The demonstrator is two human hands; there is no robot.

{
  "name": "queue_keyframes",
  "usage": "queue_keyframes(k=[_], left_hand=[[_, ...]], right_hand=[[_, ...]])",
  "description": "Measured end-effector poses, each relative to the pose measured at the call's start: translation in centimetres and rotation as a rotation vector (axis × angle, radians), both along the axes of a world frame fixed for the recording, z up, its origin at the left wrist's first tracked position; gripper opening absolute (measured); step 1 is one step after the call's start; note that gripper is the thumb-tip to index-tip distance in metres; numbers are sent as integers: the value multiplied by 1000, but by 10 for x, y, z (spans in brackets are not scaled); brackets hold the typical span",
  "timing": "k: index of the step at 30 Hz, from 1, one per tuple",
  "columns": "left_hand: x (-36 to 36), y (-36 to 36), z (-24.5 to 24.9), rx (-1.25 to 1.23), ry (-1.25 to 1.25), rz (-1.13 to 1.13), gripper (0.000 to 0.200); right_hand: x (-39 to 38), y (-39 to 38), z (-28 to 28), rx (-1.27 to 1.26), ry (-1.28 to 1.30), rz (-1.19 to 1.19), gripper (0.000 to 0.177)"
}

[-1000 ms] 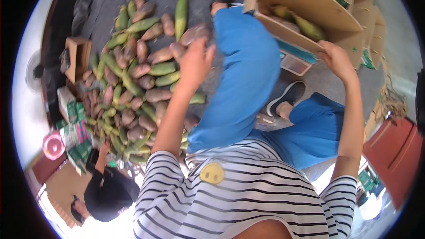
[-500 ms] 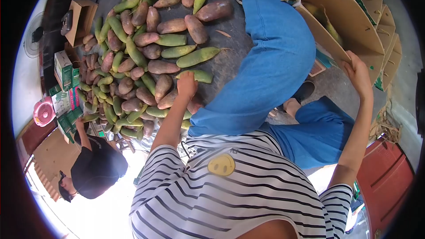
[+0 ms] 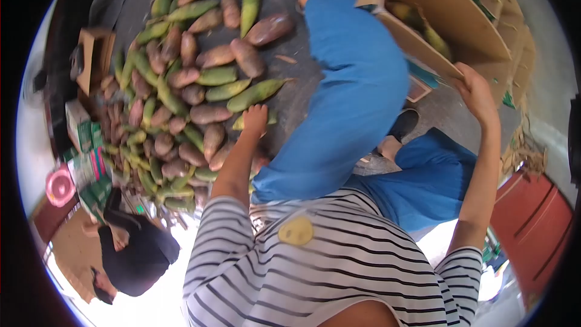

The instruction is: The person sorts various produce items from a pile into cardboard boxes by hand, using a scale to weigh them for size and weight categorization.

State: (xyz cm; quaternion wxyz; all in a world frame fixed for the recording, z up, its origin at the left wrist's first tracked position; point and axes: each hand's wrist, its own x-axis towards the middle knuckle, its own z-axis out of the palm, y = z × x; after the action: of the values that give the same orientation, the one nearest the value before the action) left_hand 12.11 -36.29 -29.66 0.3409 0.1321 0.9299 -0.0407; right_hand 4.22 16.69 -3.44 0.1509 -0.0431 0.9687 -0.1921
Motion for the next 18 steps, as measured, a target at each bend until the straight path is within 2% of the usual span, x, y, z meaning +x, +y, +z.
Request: queue_keyframes(k=[4, 6, 8, 10, 11, 13, 15, 17, 18], left_hand=[[-5, 11, 26, 265, 150, 234, 49], [-11, 14, 37, 353, 165, 454, 57], [-20, 10, 44, 499, 307, 561, 60], [-43, 24, 69, 726, 377, 727, 58], [-59, 43, 108, 876, 370, 837, 56], [-86, 73, 165, 1179, 578, 757, 48], [-109, 114, 237, 1309, 846, 574, 52], [-126, 147, 284, 1571, 1010, 384, 52], [-137, 171, 308, 1588, 1097, 262, 60]], right_hand=[[2, 4, -1, 16, 73, 39, 23], [2, 3, 1, 44, -6, -4, 23], [4, 3, -1, 59, 5, -9, 21], [5, 3, 0, 74, 8, -11, 19], [4, 2, 0, 80, 2, -12, 18], [5, 3, -1, 85, -5, -4, 18], [5, 5, -4, 86, -4, 15, 20], [5, 7, -8, 94, -4, 21, 21], [6, 7, -9, 97, -5, 28, 21]])
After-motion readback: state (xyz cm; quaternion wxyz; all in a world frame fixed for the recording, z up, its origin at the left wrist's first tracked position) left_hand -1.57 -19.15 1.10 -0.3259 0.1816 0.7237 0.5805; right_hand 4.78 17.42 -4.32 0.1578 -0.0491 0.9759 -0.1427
